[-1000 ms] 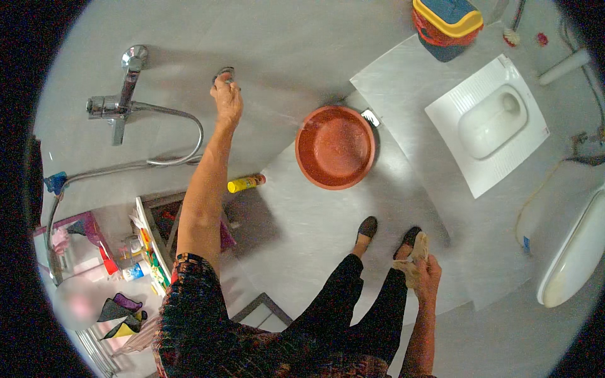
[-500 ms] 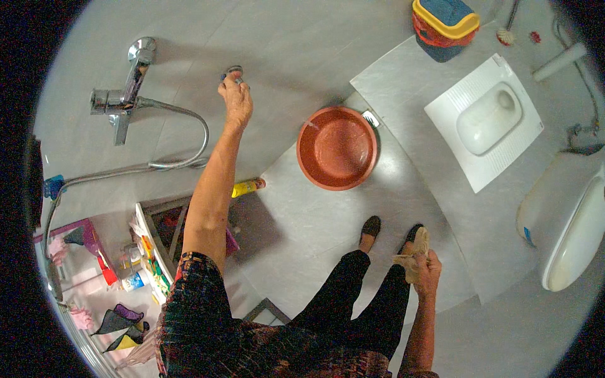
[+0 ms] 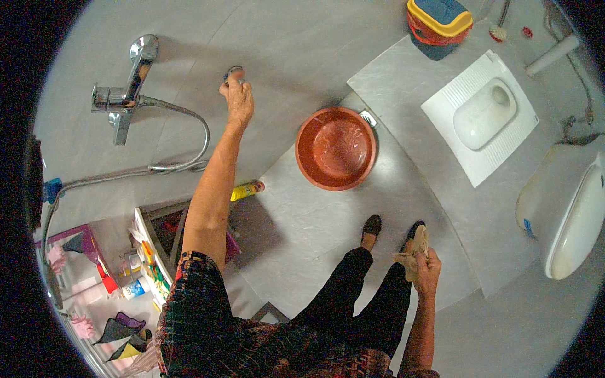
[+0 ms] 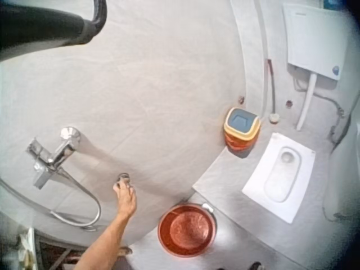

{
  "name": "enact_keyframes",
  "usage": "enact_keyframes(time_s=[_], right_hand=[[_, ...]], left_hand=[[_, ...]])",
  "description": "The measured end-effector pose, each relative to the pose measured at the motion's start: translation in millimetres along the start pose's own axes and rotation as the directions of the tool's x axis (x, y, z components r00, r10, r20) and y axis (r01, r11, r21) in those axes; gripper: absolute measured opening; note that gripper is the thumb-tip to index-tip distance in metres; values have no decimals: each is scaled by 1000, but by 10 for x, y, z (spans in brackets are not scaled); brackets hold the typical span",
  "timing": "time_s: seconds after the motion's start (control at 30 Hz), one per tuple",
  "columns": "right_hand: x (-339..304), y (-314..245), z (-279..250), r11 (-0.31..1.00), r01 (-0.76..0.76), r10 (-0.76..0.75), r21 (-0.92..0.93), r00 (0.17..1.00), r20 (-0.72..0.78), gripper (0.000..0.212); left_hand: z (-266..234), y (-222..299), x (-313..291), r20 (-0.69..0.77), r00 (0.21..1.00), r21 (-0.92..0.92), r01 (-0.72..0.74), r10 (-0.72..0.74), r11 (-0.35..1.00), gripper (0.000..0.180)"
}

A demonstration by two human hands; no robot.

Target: The person cleans a bathroom by wiping the toilet tank and seat with a cloth. They then fill a basin with water from a wall-mounted tap, wash the cloth, and wipe the surrounding walls and floor. The person repeatedly wrings out the cloth in the basin and continues wiping the wall surfaces.

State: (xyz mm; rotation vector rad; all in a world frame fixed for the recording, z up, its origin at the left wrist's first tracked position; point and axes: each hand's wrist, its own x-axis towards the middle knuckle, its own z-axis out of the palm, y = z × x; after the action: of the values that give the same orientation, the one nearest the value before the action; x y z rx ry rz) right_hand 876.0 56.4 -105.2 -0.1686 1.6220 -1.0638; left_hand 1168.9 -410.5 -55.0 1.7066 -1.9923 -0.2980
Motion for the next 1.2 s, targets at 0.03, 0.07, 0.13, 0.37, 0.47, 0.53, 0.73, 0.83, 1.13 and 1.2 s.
enact_keyframes(time_s=[0.03,0.07,0.13,0.37,0.47,0.53,0.73,0.83,1.13,1.2], right_hand=[[-2,23,-15,1000,9,-9,-18,1000,-12,16],[-10,41,-22,999,17,-18,-36,1000,-23,16],[-42,57,-22,999,14,-15,-30,999,-37,16],[-123,235,-37,999,49,-48,12,997,-53,17],[-183,229,21,998,56,-57,-4,996,-68,17],[-195,255,27,999,45,-45,-6,996,-71,17],[-225,239,57,997,14,-22,-78,995,-99,17],[-256,136,121,999,16,-19,-34,996,-88,17],[-294,118,149,999,39,-37,20,995,-97,16],[-291,139,138,999,25,-22,28,995,-96,16]], left_hand=[[-3,24,4,5,1000,17,-15,14,1000,38],[-3,50,-2,25,1000,-24,5,-4,1000,38],[-37,116,-18,66,997,-101,46,-40,994,38],[-20,69,26,77,997,-71,32,-26,997,41],[-10,13,15,45,999,-32,-4,5,999,44],[-1,-27,28,25,1000,-49,2,0,999,45],[-1,16,27,51,999,-9,-20,20,1000,47],[-5,-20,31,43,997,-33,-66,67,997,48],[-62,25,40,131,990,-51,64,-57,997,49],[-75,47,38,142,987,-67,92,-82,993,51]])
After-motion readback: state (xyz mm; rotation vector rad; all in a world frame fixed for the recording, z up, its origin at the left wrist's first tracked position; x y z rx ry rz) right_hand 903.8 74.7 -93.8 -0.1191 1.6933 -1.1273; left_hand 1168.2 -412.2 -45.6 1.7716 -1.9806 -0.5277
